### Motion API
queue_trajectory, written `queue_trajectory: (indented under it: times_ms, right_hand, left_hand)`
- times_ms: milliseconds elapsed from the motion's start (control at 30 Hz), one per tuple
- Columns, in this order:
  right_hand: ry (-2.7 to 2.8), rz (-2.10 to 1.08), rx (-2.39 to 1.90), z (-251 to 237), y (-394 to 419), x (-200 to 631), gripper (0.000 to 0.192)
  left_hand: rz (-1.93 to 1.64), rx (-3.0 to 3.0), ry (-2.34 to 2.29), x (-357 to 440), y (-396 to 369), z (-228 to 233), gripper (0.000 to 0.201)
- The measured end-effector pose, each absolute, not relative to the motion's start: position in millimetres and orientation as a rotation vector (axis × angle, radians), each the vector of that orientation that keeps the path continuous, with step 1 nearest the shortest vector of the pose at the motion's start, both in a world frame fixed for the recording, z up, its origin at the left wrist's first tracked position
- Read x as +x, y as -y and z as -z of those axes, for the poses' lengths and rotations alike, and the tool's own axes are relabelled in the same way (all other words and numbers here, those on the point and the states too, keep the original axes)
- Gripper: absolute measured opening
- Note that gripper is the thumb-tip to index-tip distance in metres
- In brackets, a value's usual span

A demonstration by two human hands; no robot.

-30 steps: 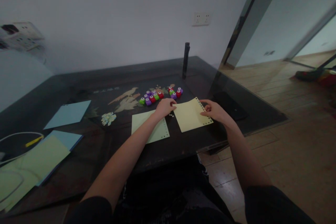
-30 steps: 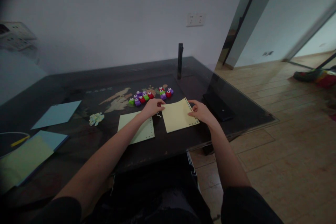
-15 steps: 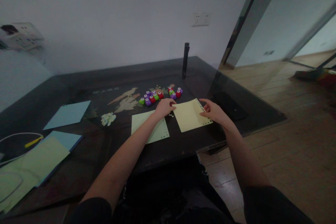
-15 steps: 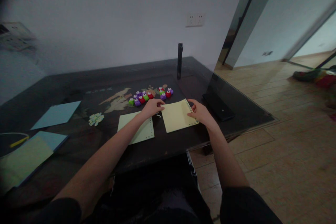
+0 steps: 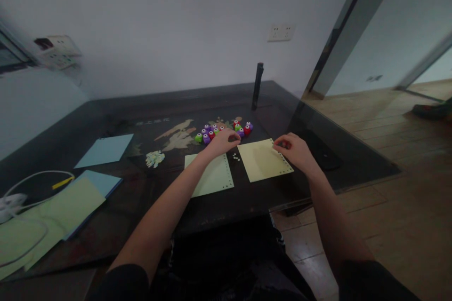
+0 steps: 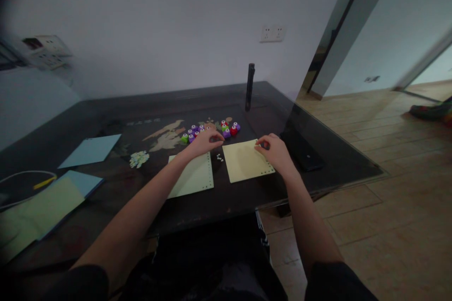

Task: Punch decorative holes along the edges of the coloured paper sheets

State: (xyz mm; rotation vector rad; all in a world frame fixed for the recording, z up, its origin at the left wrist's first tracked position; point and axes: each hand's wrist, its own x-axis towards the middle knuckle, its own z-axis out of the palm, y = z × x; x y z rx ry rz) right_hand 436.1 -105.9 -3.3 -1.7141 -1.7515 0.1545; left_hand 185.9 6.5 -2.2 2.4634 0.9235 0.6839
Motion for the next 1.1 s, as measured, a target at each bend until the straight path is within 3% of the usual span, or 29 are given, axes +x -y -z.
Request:
queue_trajectory:
  times_ms: [167, 300, 500, 600, 1100]
  right_hand:
    - [1.860, -0.191, -1.516, -33.8, 82.6, 377.4, 0.010]
    - [2.171, -0.289, -1.507, -28.4, 56.9, 317.6, 0.012]
    - [2.489, -0.075, -1.569, 9.3, 37.9, 287.6, 0.041]
    - [2.537, -0.023, -1.538, 22.0, 37.2, 292.5, 0.051]
    - [2.456, 0.003, -1.455, 23.2, 37.5, 293.4, 0.034]
  left_hand:
    - [-0.647, 2.408, -1.085, 117.3, 2.7, -10.7, 0.015]
    - [-0.593, 2.459, -1.262, 73.4, 12.2, 9.5, 0.017]
    - [-0.436, 2.544, -1.398, 58.7, 19.7, 31.5, 0.069]
    - [-0.295, 2.552, -1.442, 57.6, 22.3, 33.1, 0.082]
    - [-0.296, 2.570, -1.406, 57.2, 26.4, 28.6, 0.061]
